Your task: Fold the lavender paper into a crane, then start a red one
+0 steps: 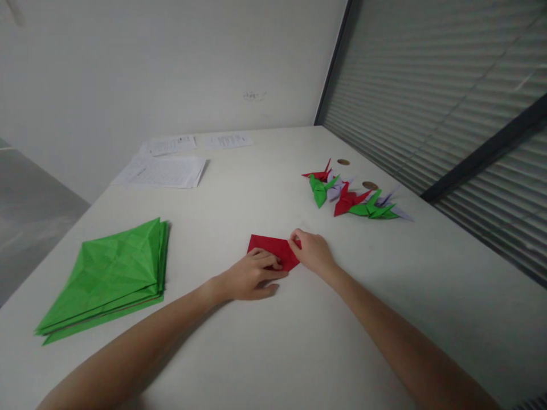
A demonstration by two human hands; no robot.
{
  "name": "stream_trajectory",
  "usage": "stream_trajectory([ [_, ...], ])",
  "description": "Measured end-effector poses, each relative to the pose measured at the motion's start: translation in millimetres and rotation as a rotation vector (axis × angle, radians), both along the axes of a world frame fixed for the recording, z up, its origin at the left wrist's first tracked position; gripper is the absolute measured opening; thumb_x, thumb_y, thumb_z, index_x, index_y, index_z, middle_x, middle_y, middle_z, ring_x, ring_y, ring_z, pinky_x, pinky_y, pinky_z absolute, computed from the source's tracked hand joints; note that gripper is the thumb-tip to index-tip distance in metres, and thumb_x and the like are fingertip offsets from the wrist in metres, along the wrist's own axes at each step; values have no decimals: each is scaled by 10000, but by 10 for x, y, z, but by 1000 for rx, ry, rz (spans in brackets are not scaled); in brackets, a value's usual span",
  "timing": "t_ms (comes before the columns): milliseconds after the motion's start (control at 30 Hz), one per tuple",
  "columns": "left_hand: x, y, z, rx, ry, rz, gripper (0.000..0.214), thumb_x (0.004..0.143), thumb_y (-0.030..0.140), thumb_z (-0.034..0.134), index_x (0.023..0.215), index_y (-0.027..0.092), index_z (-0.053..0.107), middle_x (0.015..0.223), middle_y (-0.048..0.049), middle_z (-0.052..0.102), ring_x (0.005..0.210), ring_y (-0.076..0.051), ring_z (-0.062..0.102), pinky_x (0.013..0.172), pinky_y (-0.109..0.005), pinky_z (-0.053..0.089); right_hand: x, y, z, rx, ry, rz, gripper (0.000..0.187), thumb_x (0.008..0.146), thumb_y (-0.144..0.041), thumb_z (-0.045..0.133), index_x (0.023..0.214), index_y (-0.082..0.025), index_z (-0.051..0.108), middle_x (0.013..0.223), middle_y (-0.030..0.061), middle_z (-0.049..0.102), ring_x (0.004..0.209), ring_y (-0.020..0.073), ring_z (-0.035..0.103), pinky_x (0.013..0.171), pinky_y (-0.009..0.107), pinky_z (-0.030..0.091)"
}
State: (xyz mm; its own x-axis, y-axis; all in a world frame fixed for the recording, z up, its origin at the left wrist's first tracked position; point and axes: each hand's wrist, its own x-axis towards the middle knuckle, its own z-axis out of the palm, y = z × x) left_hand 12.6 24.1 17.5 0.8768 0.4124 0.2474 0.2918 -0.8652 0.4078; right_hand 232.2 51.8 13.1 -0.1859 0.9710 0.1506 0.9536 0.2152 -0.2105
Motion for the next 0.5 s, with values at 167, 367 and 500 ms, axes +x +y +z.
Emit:
stream_trajectory([
  [167,7,-17,5,38,4,-3,371,900,320,532,1237,196,626,1086,-104,615,1047,-246,573,993,-423,379,-9,0,13,-6,1,-8,150,921,-310,501,878,-228,619,811,29,741,707,181,664,629,282,349],
  [367,-6,-19,27,-6,1,12,344,869,297,567,1185,193,651,1150,-113,630,1119,-255,576,1017,-421,371,-10,0,21,-10,8,-2,144,920,-302,506,875,-229,622,791,25,738,697,178,657,622,278,334],
  [500,-23,5,22,-83,-50,27,368,859,174,510,1216,193,602,1168,-91,663,1125,-227,590,1019,-402,381,-9,-5,17,-9,-5,-3,157,922,-305,496,877,-230,627,799,25,737,703,181,658,617,282,333],
])
